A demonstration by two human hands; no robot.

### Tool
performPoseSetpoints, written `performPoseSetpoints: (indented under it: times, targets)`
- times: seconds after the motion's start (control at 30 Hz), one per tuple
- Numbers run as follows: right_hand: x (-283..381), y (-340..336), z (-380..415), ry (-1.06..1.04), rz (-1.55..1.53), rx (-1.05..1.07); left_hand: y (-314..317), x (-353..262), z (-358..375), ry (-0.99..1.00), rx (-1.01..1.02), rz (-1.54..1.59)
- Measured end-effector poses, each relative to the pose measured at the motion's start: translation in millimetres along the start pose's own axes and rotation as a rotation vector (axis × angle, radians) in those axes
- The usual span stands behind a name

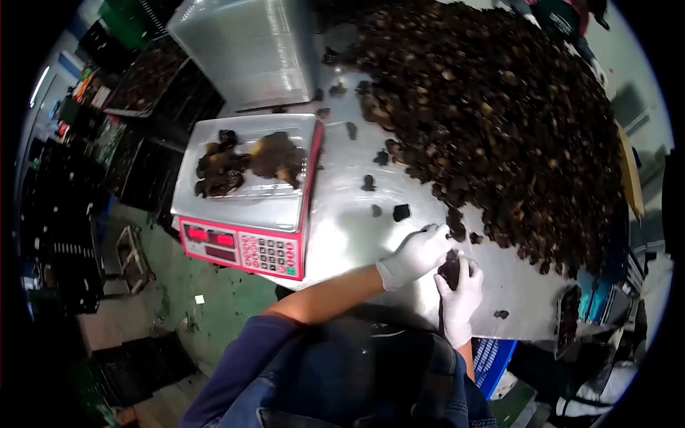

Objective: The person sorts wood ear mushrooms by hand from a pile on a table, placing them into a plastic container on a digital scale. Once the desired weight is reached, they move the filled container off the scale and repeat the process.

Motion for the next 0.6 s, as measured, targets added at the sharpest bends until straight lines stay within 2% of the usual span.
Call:
performPoseSetpoints:
  times: [0.03, 0.13, 0.17, 0.2, 0.23, 0.3, 0.33, 0.37, 0.4, 0.47, 0.53, 0.6]
  targets:
    - [-2, 7, 3, -0.016, 0.047, 0.002, -13, 0, 0, -0.043, -0.04, 0.039]
    - [-2, 9, 5, 0.016, -0.125, -0.1, -74, -16, -3, -0.222, -0.098, 0.149]
    - [-1, 6, 1, 0.01, -0.202, -0.15, -98, -16, 0, -0.167, -0.181, 0.066]
    - [-2, 3, -2, 0.008, -0.277, -0.197, -135, -26, 2, -0.117, -0.322, 0.219]
    - [-10, 8, -5, 0.039, -0.33, -0.194, -179, -35, 6, -0.228, -0.259, 0.159]
    - [-8, 2, -15, 0.041, -0.4, -0.194, -248, -28, 30, -0.029, -0.442, -0.092]
    - [-4, 1, -21, 0.033, -0.439, -0.19, -283, -25, 41, -0.106, -0.481, -0.15]
    - [10, -3, -30, 0.036, -0.518, -0.166, -313, -18, 49, -0.191, -0.449, -0.231]
    - [34, -13, -42, -0.05, -0.505, -0.176, -337, -12, 59, -0.274, -0.457, -0.22]
    - [86, -30, -65, -0.182, -0.566, -0.162, -366, 9, 74, -0.225, -0.422, -0.322]
    - [146, -42, -87, -0.282, -0.678, -0.097, -373, 28, 82, -0.289, -0.269, -0.465]
    - [212, -55, -102, -0.482, -0.703, -0.102, -370, 41, 91, -0.305, -0.196, -0.526]
Point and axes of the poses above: each hand's wrist, its own z-axis away from the middle knuckle, its own y-axis out of the palm, x = y × z, the point moved 7 cm from there along -z, towards the middle knuckle, and after that the axes turned 12 degrees about z, right-handed, at the moved point
